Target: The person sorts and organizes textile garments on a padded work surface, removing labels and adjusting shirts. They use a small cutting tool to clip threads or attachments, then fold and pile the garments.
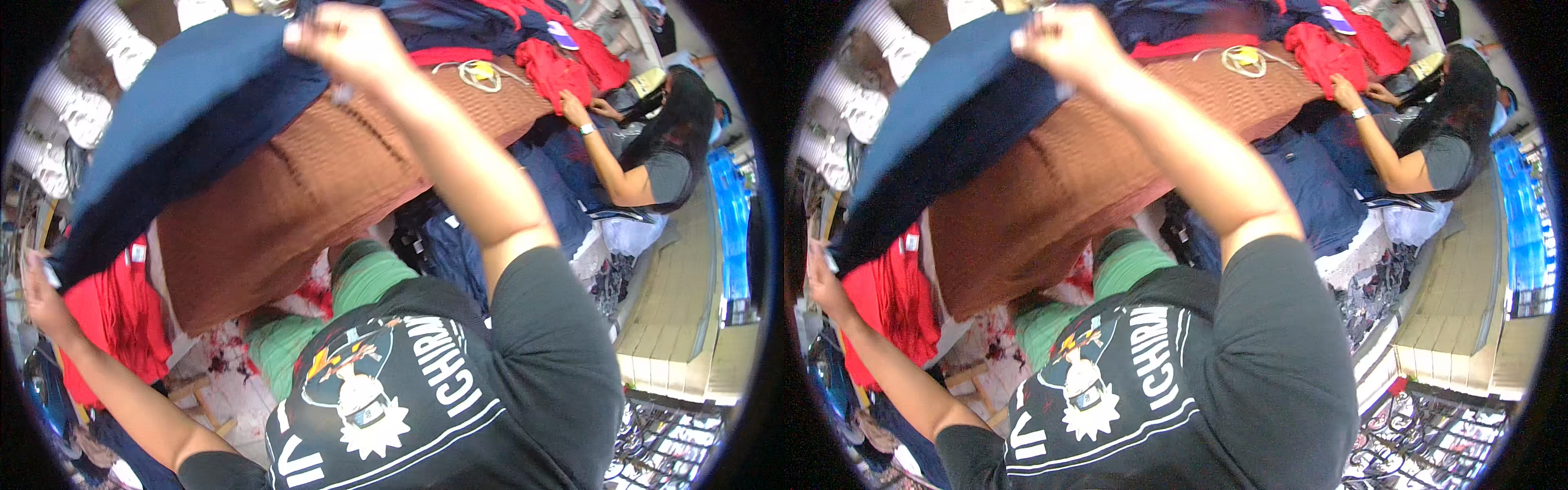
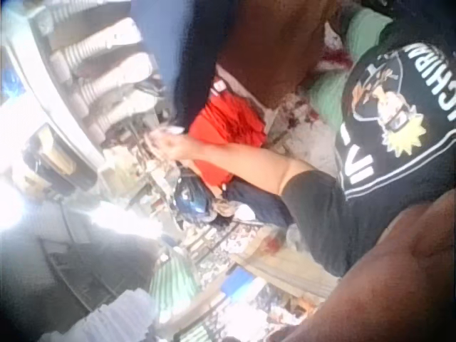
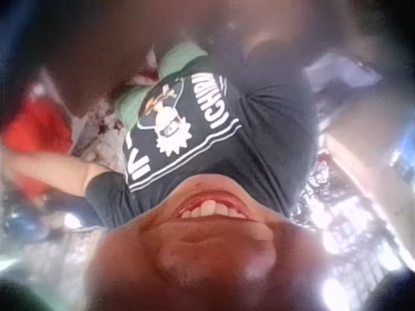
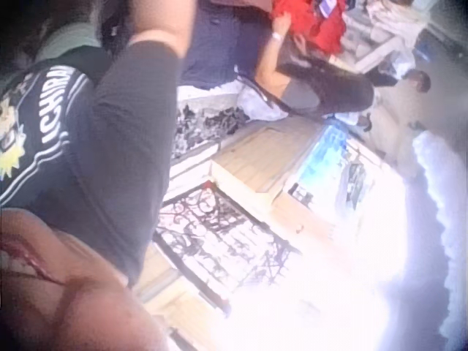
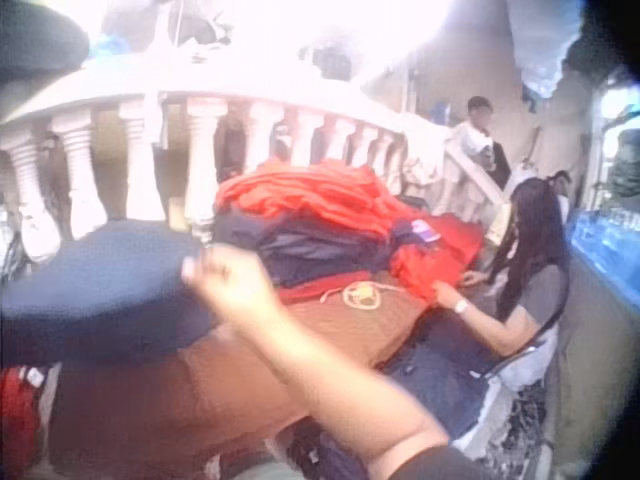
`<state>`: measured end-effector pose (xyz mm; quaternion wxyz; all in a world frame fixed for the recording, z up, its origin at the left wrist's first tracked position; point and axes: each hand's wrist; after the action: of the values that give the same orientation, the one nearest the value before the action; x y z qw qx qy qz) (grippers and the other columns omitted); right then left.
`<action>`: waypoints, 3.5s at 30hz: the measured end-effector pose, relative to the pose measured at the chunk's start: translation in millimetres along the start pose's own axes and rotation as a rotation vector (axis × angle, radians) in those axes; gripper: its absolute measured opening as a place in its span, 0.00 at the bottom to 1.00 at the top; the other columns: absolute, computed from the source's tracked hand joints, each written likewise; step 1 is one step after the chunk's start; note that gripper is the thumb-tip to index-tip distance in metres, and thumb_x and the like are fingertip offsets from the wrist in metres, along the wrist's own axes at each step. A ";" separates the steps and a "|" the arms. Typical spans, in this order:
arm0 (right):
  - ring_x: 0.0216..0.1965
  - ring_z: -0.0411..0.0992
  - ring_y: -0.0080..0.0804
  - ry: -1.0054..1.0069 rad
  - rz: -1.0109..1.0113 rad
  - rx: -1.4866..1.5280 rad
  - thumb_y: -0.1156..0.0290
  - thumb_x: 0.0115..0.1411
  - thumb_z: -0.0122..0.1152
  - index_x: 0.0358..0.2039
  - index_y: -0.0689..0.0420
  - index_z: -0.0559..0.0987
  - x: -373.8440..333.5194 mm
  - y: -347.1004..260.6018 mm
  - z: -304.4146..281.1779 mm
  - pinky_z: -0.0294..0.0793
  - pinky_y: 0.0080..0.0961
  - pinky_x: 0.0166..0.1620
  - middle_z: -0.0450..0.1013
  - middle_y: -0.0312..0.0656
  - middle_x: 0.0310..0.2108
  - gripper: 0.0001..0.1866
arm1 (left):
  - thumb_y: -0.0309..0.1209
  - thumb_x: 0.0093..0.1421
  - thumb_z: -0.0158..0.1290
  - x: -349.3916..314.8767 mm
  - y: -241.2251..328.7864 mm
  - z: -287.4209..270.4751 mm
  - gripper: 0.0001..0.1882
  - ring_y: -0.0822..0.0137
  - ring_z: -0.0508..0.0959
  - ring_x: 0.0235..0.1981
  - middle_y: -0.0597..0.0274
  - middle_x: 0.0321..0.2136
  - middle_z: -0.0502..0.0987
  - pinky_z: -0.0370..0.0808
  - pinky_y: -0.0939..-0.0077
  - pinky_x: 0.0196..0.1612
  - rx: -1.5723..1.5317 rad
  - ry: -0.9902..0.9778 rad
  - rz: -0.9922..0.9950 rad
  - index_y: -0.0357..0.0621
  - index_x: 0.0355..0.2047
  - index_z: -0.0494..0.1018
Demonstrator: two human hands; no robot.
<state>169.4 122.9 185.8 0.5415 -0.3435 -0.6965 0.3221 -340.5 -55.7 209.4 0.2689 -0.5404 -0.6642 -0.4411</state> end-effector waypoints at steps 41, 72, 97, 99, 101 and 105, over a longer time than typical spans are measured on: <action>0.32 0.72 0.22 -0.260 0.510 -0.003 0.65 0.58 0.61 0.33 0.61 0.79 -124.8 139.9 -7.0 0.71 0.21 0.38 0.78 0.40 0.28 0.11 | 0.33 0.52 0.59 -217.5 303.5 249.1 0.12 0.57 0.76 0.40 0.64 0.39 0.77 0.73 0.65 0.43 -0.544 -0.670 0.188 0.47 0.37 0.76; 0.33 0.66 0.13 -0.307 0.341 -0.245 0.73 0.61 0.57 0.46 0.59 0.77 -117.6 129.2 -26.8 0.67 0.12 0.40 0.74 0.30 0.33 0.13 | 0.30 0.57 0.55 -164.9 295.8 254.2 0.09 0.72 0.77 0.24 0.57 0.22 0.79 0.73 0.77 0.31 -0.676 -1.157 -0.375 0.35 0.31 0.78; 0.41 0.74 0.47 -0.322 0.164 -0.405 0.73 0.56 0.57 0.40 0.57 0.78 -108.5 122.4 -9.8 0.73 0.34 0.44 0.76 0.49 0.37 0.11 | 0.38 0.62 0.51 -146.7 267.5 223.7 0.16 0.63 0.78 0.35 0.54 0.30 0.78 0.73 0.72 0.41 -1.224 -1.260 0.125 0.37 0.26 0.78; 0.42 0.76 0.42 -0.253 0.171 -0.383 0.70 0.57 0.58 0.43 0.55 0.78 -107.3 126.3 -20.8 0.73 0.33 0.46 0.76 0.48 0.38 0.13 | 0.45 0.67 0.41 -133.8 255.0 196.3 0.28 0.67 0.74 0.30 0.54 0.26 0.76 0.69 0.79 0.37 -1.463 -1.358 -0.044 0.41 0.14 0.73; 0.41 0.70 0.20 -0.267 0.241 -0.404 0.72 0.60 0.58 0.47 0.58 0.76 -106.4 125.6 -28.5 0.68 0.19 0.47 0.76 0.36 0.39 0.14 | 0.44 0.68 0.38 -127.3 242.3 181.5 0.30 0.68 0.73 0.29 0.54 0.25 0.75 0.68 0.80 0.36 -1.300 -1.315 -0.185 0.43 0.12 0.71; 0.40 0.69 0.19 -0.309 0.098 -0.285 0.77 0.57 0.61 0.48 0.57 0.76 -115.7 127.3 -21.3 0.68 0.18 0.47 0.74 0.34 0.38 0.17 | 0.33 0.66 0.46 -162.0 255.7 193.5 0.12 0.71 0.74 0.39 0.60 0.37 0.76 0.69 0.80 0.45 -1.113 -0.960 -0.308 0.38 0.35 0.76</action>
<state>227.2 99.7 24.1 0.3577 -0.3966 -0.7924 0.2949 -29.2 43.0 59.6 -0.4280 -0.6305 -0.4553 -0.4604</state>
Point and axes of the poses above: each hand's wrist, its own x-axis towards the middle knuckle, its own z-axis out of the palm, y = z × x
